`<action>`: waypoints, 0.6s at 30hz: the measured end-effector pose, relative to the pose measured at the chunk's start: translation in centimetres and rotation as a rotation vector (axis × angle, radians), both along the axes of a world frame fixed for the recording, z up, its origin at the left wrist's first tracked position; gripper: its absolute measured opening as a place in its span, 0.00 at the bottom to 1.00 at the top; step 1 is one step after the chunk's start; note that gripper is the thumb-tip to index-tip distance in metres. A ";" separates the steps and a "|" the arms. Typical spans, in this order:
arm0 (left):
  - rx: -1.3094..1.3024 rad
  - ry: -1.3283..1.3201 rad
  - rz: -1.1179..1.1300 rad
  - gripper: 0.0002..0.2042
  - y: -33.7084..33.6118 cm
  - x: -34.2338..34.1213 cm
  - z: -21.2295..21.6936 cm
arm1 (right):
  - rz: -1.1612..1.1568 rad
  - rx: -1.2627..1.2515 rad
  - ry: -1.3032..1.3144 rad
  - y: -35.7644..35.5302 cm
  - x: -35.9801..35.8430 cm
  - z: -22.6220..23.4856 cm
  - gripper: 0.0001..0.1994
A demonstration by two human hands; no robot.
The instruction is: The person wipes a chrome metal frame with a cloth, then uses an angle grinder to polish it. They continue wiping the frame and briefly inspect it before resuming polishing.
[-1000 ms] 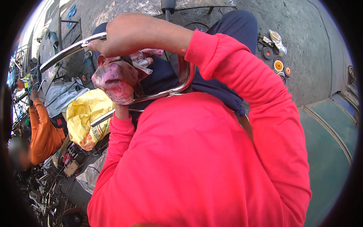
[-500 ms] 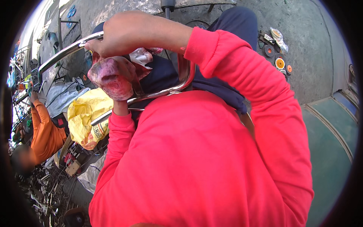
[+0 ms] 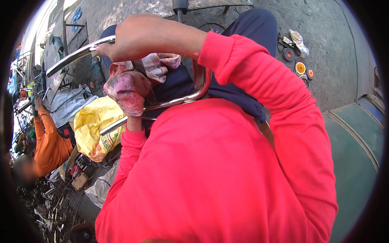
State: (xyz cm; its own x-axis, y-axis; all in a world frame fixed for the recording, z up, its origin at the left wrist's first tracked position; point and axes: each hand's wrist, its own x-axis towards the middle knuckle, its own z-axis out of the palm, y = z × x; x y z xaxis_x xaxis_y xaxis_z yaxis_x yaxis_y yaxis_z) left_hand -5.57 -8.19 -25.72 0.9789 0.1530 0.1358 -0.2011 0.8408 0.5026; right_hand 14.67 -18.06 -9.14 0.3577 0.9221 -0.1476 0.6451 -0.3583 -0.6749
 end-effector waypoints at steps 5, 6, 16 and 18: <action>-0.079 -0.037 -0.006 0.22 0.7 -1.6 -2.5 | -0.020 -0.067 0.041 0.0 -0.1 -0.3 0.33; -0.173 -0.064 -0.052 0.22 0.6 -1.7 -2.8 | -0.044 -0.083 0.075 -0.1 0.0 -0.4 0.33; 0.114 0.245 0.181 0.18 0.9 -1.8 -2.2 | -0.054 0.112 0.023 -0.6 -0.3 -0.6 0.39; -0.329 0.349 0.236 0.17 0.9 -1.8 -1.9 | -0.028 -0.032 0.031 -0.5 -0.1 -0.2 0.35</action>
State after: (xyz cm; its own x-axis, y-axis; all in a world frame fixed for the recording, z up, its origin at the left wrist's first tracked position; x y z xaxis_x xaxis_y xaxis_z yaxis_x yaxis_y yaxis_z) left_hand -7.34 -7.30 -27.57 0.8913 0.3537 -0.2836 -0.2716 0.9175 0.2905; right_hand 14.59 -18.59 -9.32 0.3777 0.9065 -0.1887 0.6133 -0.3975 -0.6825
